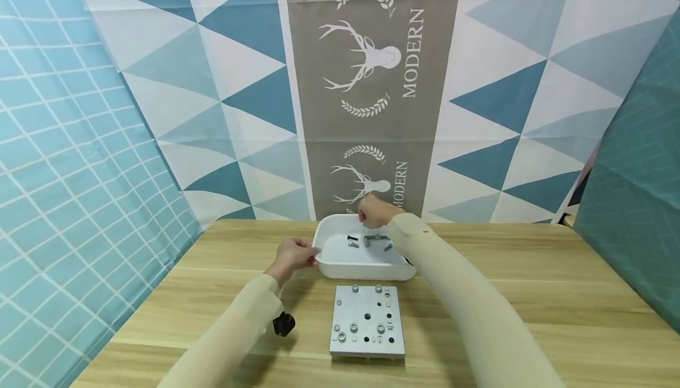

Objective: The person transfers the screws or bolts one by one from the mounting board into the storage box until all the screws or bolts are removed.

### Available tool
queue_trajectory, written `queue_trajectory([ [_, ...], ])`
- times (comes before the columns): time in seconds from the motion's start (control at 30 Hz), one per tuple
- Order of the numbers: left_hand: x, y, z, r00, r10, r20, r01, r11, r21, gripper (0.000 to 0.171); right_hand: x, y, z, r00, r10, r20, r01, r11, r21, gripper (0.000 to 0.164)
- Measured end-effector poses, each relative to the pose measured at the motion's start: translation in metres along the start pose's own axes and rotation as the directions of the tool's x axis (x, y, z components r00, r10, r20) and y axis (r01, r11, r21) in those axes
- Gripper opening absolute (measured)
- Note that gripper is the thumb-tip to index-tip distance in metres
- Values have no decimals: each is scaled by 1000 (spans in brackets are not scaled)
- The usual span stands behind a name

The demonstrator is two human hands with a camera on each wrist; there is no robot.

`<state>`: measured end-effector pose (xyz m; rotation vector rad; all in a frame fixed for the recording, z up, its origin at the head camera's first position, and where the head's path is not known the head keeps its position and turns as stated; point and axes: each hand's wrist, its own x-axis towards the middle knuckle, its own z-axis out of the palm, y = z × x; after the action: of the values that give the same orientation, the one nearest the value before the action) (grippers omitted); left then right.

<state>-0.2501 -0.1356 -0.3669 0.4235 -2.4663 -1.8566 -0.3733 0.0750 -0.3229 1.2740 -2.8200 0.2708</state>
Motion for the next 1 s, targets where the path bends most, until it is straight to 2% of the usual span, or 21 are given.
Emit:
queue_trajectory([
  [0.17, 1, 1, -1, 1000, -1, -5, 1, 1000, -10, 11, 0, -6, -6, 999, 25, 30, -25, 1000, 12, 16],
  [0.3, 3, 0, -1, 1000, -2, -13, 2, 1000, -9, 12, -2, -11, -8, 999, 2, 39, -3, 1000, 26, 16],
  [0.43, 3, -1, -1, 1000, 0, 0, 0, 1000, -8, 13, -10, -17, -8, 998, -20, 56, 18, 999, 41, 14],
  [0.63, 4, -1, 0, 1000, -5, 1, 5, 1000, -4, 12, -24, -24, -9, 996, -3, 86, -2, 999, 52, 11],
  [0.73, 4, -1, 0, 1000, -5, -4, 5, 1000, 4, 12, -31, -26, -10, 997, -11, 79, 7, 999, 49, 11],
  [1.0, 3, -1, -1, 1000, -2, -4, 2, 1000, 9, 13, -46, -34, -10, 995, -94, 35, 92, 995, 38, 11],
])
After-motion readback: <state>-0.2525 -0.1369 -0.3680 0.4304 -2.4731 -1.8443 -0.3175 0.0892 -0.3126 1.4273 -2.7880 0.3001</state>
